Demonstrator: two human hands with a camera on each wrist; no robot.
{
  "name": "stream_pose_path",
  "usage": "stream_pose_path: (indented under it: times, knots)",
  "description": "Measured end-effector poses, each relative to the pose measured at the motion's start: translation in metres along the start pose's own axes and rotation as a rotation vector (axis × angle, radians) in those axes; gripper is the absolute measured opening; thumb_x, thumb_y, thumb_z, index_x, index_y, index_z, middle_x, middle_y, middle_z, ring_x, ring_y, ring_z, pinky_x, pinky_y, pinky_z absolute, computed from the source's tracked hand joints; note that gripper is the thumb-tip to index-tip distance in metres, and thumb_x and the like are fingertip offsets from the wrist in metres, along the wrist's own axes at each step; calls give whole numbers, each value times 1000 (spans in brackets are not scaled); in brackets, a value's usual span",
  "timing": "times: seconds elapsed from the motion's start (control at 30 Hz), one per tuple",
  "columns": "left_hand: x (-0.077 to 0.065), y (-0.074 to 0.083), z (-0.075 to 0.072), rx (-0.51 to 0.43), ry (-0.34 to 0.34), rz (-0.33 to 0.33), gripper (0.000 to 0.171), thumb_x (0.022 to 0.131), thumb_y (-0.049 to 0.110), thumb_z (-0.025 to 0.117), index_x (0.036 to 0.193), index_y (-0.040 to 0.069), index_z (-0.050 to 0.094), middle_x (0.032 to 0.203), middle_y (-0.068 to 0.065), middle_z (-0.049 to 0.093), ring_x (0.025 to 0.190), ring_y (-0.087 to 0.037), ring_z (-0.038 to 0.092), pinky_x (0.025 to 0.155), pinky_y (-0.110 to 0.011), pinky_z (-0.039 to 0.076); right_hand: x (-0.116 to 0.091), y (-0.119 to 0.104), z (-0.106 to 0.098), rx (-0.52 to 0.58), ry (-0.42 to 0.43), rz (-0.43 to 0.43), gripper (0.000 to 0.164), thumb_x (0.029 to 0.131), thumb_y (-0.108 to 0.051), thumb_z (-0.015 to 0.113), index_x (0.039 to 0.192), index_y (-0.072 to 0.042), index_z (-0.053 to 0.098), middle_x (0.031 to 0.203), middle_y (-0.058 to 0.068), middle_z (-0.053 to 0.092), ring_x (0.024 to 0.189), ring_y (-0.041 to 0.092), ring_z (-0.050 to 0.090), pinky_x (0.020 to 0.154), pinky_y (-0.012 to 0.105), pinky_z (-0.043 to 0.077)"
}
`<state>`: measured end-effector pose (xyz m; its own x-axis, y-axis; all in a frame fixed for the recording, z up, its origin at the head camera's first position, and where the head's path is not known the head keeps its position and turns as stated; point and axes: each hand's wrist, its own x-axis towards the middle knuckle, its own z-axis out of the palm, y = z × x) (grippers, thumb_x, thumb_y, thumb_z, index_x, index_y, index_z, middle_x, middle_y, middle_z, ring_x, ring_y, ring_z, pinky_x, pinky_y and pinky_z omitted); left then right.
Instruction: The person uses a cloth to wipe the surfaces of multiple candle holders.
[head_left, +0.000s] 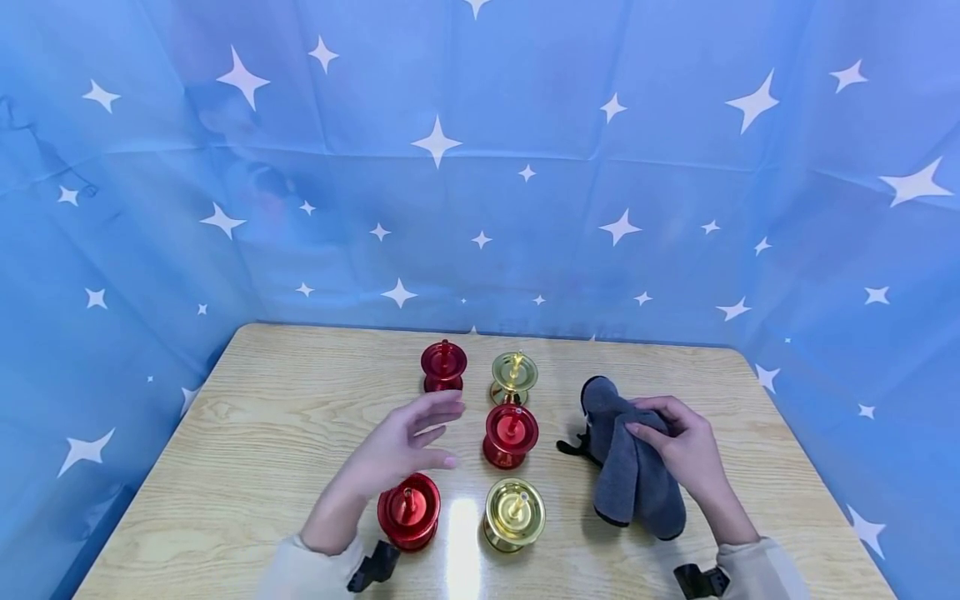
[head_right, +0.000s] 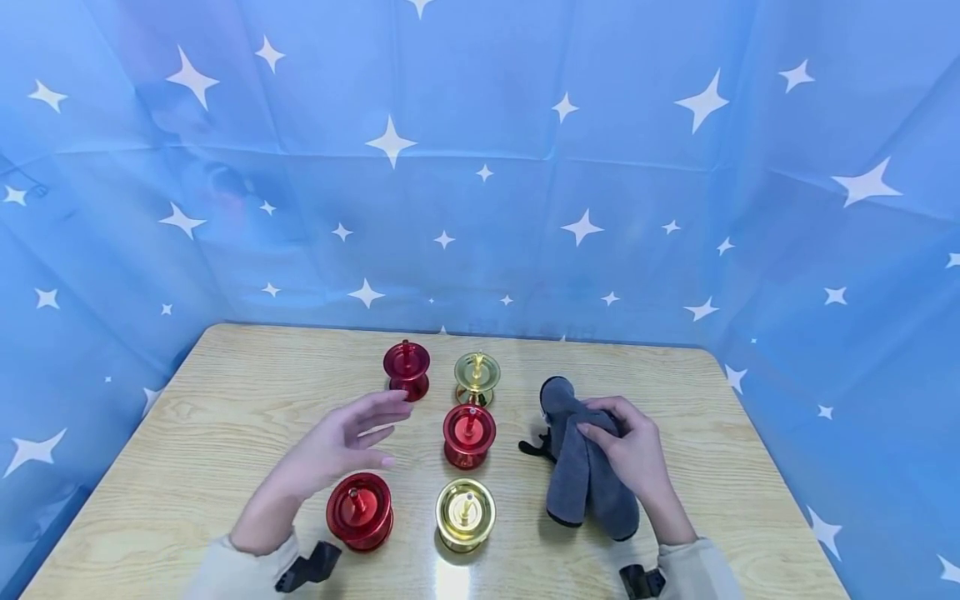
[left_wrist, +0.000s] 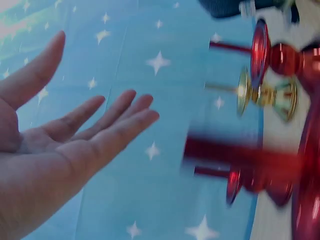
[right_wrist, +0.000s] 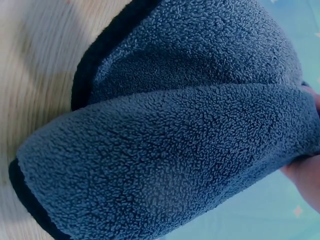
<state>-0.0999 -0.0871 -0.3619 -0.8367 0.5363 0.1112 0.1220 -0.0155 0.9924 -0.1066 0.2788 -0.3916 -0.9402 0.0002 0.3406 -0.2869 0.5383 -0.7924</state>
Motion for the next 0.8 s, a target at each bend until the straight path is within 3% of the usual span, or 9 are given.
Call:
stream_pose_path:
  times: [0.13, 0.33, 0.47, 0.8]
  knots:
    - [11, -5, 24, 46, -24, -51, 68, 74, -2, 70, 133, -6, 38, 132, -21, 44, 123, -34, 40, 102, -43, 31, 0, -1, 1, 7, 3, -4, 23, 77, 3, 69, 99, 1, 63, 99, 8, 65, 89, -4, 56, 72, 11, 46]
    - [21, -28, 53, 96, -62, -140, 67, 71, -1, 73, 131, -4, 42, 131, -18, 46, 121, -31, 42, 103, -45, 29, -1, 0, 2, 15, -4, 0, 24, 77, 3, 69, 100, 1, 64, 100, 12, 64, 89, -4, 56, 72, 11, 46]
    - [21, -41, 64, 207, -66, -197, 69, 67, 0, 77, 129, 0, 47, 128, -13, 50, 121, -29, 42, 102, -44, 31, -2, 1, 3, 11, -10, 9, 24, 77, 2, 70, 101, 1, 64, 100, 12, 65, 88, -3, 56, 71, 12, 46]
    - [16, -65, 81, 383, -101, -228, 87, 50, -1, 84, 130, 4, 48, 126, -10, 52, 117, -26, 45, 99, -37, 35, -2, 3, 5, 10, -14, 4, 24, 77, 4, 69, 100, 1, 63, 99, 14, 64, 88, -3, 57, 71, 12, 46]
